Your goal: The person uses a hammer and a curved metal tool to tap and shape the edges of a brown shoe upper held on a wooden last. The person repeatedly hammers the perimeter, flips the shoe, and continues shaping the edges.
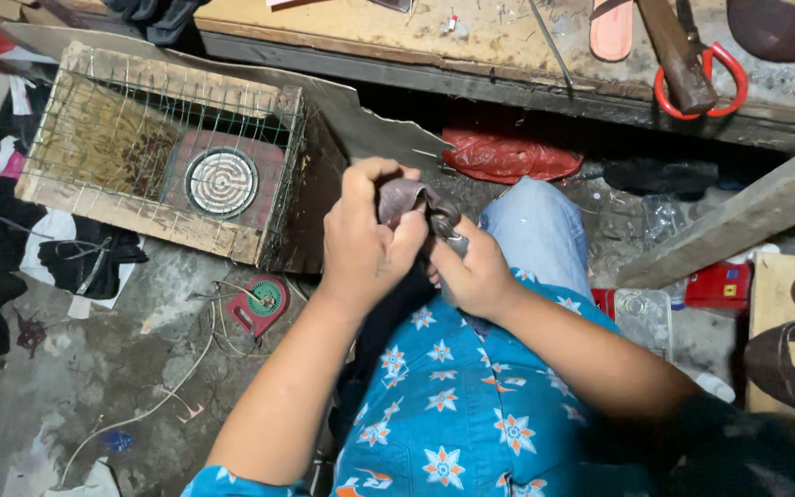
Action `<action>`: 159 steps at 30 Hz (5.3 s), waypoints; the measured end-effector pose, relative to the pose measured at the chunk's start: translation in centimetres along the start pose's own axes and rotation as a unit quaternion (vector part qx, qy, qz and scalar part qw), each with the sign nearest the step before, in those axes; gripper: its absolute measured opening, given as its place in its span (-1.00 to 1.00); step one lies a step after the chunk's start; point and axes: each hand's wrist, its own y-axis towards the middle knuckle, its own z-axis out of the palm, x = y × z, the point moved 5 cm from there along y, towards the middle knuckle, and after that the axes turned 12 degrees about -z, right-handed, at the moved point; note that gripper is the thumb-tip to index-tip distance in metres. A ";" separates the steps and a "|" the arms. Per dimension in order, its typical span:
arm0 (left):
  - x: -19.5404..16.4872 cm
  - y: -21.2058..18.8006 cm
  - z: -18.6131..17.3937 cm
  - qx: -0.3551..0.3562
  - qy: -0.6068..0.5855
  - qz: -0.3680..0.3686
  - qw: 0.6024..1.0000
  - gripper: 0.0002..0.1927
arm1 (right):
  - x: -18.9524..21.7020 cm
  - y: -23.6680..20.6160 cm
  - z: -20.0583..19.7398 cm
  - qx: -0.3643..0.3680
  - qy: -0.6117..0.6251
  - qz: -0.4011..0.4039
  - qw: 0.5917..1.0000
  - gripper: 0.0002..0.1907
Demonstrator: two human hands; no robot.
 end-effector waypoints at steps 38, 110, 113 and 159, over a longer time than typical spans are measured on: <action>-2.4 0.7 1.9 0.058 0.072 0.119 0.989 -0.52 | 11.4 3.7 -4.5 0.181 -0.505 -0.078 0.841 -0.44; -4.6 0.9 -1.7 0.070 0.177 -0.048 0.981 -0.69 | 9.2 0.2 0.7 0.178 -0.146 0.276 0.933 -0.83; -5.3 0.2 -1.3 0.070 0.195 -0.017 0.978 -0.70 | 10.8 0.9 0.7 0.211 -0.213 0.227 0.926 -0.80; -5.7 -0.5 -2.0 0.131 0.222 0.011 0.966 -0.65 | 10.4 0.3 0.8 0.262 -0.107 0.214 0.935 -0.86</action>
